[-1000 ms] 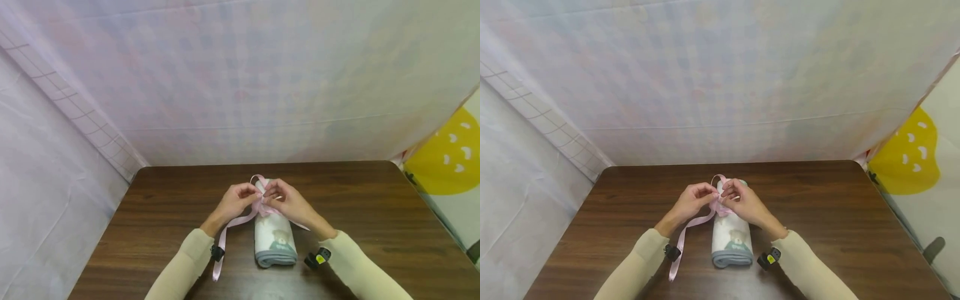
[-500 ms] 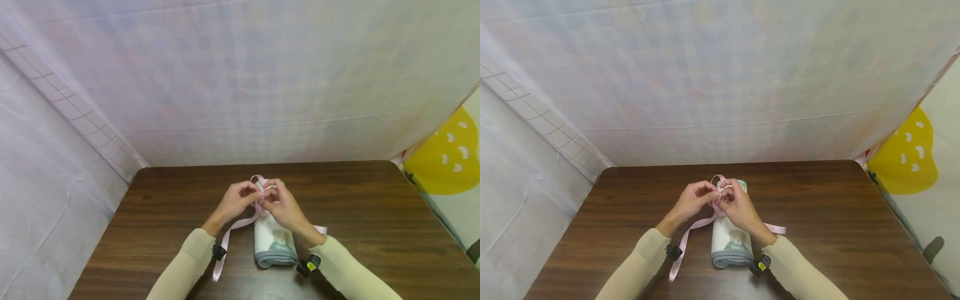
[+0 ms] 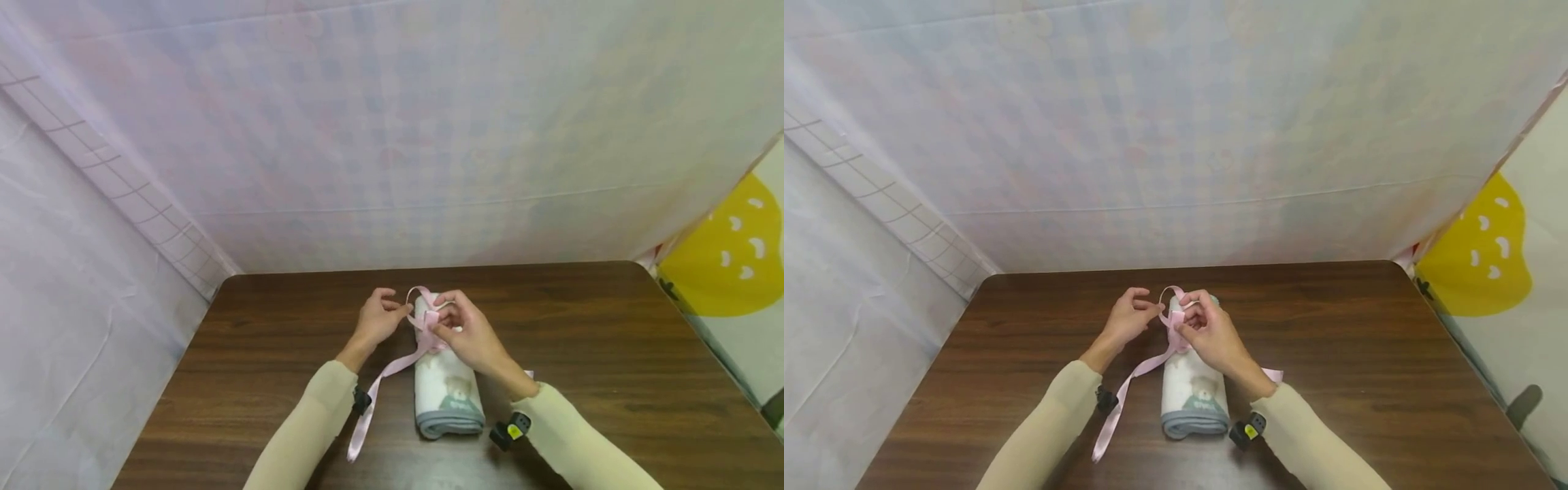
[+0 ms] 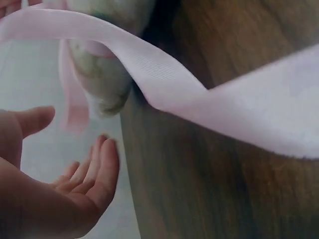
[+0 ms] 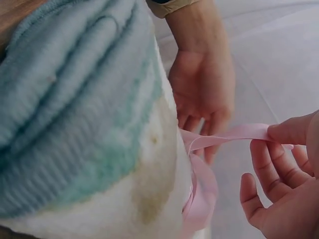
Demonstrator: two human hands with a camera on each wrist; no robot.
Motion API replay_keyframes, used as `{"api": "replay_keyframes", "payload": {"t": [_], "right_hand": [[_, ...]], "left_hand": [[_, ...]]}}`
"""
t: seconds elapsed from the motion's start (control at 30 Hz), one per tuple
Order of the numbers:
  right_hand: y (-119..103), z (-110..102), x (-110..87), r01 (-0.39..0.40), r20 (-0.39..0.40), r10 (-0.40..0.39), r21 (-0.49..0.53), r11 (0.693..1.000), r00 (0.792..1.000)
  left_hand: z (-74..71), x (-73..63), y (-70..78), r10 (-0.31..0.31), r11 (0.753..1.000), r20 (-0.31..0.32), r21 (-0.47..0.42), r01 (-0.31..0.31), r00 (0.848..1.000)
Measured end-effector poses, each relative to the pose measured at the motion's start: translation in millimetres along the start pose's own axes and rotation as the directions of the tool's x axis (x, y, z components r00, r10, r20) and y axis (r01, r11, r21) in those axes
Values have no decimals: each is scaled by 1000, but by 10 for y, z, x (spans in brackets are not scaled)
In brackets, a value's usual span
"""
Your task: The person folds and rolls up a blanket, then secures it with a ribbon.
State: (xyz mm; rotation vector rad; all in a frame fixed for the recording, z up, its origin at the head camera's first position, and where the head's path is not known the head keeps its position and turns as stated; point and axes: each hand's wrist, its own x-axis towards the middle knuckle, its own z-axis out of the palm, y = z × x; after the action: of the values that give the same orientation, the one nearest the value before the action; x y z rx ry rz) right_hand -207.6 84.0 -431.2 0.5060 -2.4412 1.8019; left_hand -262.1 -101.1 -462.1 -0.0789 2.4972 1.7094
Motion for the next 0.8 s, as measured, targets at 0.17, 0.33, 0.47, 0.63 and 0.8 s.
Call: {"api": "replay_keyframes", "payload": {"t": [0.17, 0.33, 0.47, 0.63, 0.8], "right_hand": [[2, -27, 21, 26, -8, -26, -2, 1000, 1000], [3, -54, 42, 33, -16, -33, 6, 999, 999], [8, -86, 48, 17, -18, -17, 15, 1000, 1000], [24, -127, 58, 16, -15, -16, 11, 1000, 1000], [41, -157, 69, 19, -9, -19, 30, 999, 1000]], "left_hand": [[28, 14, -46, -11, 1000, 63, 2, 11, 998], [-30, 31, -48, -17, 974, 56, -225, 30, 998], [-142, 15, -24, -7, 936, 68, -351, 30, 998], [-310, -21, 3, 0, 933, 73, -359, 26, 997], [-490, -55, 44, 4, 936, 48, -353, 13, 999]]}}
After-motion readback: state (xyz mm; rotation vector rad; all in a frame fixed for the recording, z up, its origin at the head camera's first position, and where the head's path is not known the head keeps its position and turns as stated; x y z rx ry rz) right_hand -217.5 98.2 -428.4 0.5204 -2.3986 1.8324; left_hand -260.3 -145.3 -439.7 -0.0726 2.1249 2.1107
